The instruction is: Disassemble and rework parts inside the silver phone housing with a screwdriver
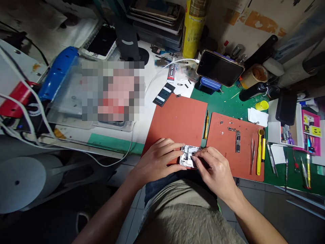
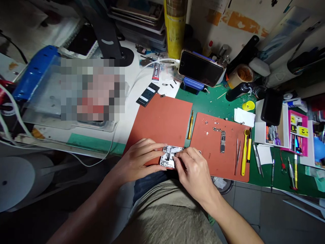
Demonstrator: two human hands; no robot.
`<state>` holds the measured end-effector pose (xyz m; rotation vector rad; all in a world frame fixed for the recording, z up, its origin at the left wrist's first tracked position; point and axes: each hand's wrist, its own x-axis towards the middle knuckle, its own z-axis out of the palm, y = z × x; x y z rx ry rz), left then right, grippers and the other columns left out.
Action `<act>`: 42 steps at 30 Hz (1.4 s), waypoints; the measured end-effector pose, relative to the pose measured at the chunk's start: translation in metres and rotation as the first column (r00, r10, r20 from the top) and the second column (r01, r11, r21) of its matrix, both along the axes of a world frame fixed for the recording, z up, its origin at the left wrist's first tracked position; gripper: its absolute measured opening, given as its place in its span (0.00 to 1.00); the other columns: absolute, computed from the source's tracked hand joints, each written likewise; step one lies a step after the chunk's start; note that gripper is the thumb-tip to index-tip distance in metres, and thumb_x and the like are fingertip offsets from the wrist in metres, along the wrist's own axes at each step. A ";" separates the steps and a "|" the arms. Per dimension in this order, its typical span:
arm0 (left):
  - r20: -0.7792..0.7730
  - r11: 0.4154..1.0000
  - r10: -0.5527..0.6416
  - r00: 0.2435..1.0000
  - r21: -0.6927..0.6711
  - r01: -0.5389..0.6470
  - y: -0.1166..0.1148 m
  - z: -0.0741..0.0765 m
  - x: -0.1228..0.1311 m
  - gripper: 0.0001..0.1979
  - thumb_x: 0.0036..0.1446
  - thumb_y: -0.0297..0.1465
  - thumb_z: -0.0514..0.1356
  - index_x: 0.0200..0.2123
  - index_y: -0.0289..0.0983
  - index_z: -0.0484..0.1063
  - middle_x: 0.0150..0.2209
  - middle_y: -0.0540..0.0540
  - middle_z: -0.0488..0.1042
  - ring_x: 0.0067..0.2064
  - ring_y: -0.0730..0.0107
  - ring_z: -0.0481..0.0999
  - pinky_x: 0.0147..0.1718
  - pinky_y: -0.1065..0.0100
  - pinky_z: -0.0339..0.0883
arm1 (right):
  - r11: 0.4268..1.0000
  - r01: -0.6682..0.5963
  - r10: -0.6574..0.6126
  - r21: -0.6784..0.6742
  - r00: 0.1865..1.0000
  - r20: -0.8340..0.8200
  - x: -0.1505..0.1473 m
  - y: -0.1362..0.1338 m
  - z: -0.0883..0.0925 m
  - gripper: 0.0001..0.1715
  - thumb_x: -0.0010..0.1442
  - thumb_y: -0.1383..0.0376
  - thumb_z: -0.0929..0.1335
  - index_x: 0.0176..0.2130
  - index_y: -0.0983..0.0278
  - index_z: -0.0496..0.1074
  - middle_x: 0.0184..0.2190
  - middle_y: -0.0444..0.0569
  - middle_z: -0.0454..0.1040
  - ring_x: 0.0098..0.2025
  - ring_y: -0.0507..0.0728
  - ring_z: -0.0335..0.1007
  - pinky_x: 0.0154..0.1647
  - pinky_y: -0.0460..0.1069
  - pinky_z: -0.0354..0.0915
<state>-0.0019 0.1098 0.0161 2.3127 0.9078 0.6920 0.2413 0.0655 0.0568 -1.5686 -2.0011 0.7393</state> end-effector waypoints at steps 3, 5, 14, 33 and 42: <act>-0.014 1.000 -0.003 1.000 0.019 0.003 0.000 0.000 0.000 0.15 0.68 0.42 0.70 0.50 0.39 0.77 0.57 0.45 0.80 0.50 0.59 0.75 0.53 0.56 0.70 | 0.999 0.013 -0.014 0.044 1.000 0.019 0.000 -0.002 -0.003 0.05 0.74 0.68 0.69 0.44 0.62 0.77 0.39 0.49 0.77 0.41 0.58 0.74 0.42 0.53 0.70; -0.019 1.000 -0.005 1.000 0.021 0.005 0.001 0.000 -0.001 0.16 0.68 0.42 0.70 0.52 0.40 0.76 0.57 0.45 0.80 0.51 0.59 0.75 0.54 0.56 0.70 | 0.996 0.044 -0.047 0.084 0.998 0.040 0.002 -0.001 -0.004 0.04 0.74 0.68 0.69 0.44 0.62 0.77 0.39 0.49 0.77 0.41 0.58 0.74 0.43 0.53 0.70; -0.028 0.998 -0.039 0.999 0.043 0.040 0.005 0.004 0.002 0.17 0.68 0.42 0.70 0.54 0.40 0.76 0.57 0.44 0.80 0.51 0.57 0.76 0.52 0.55 0.71 | 0.977 -0.022 -0.024 0.211 0.977 0.213 0.000 0.014 -0.015 0.10 0.76 0.66 0.68 0.53 0.64 0.78 0.43 0.54 0.80 0.43 0.61 0.73 0.42 0.56 0.72; -0.047 0.999 -0.016 0.999 -0.041 0.014 0.006 0.009 0.002 0.19 0.66 0.42 0.72 0.55 0.41 0.78 0.57 0.44 0.81 0.50 0.57 0.78 0.52 0.53 0.72 | 0.951 -0.138 0.027 0.275 0.928 0.372 -0.005 0.018 -0.019 0.10 0.74 0.70 0.68 0.50 0.66 0.79 0.42 0.54 0.80 0.41 0.60 0.72 0.42 0.54 0.69; 0.025 0.986 -0.030 0.999 0.167 0.026 0.015 -0.010 -0.002 0.19 0.71 0.45 0.66 0.58 0.42 0.76 0.54 0.43 0.83 0.48 0.53 0.82 0.50 0.53 0.72 | 0.881 0.318 -0.399 0.350 0.897 0.189 0.040 -0.017 0.007 0.13 0.76 0.68 0.64 0.51 0.62 0.78 0.34 0.49 0.79 0.38 0.57 0.74 0.47 0.56 0.68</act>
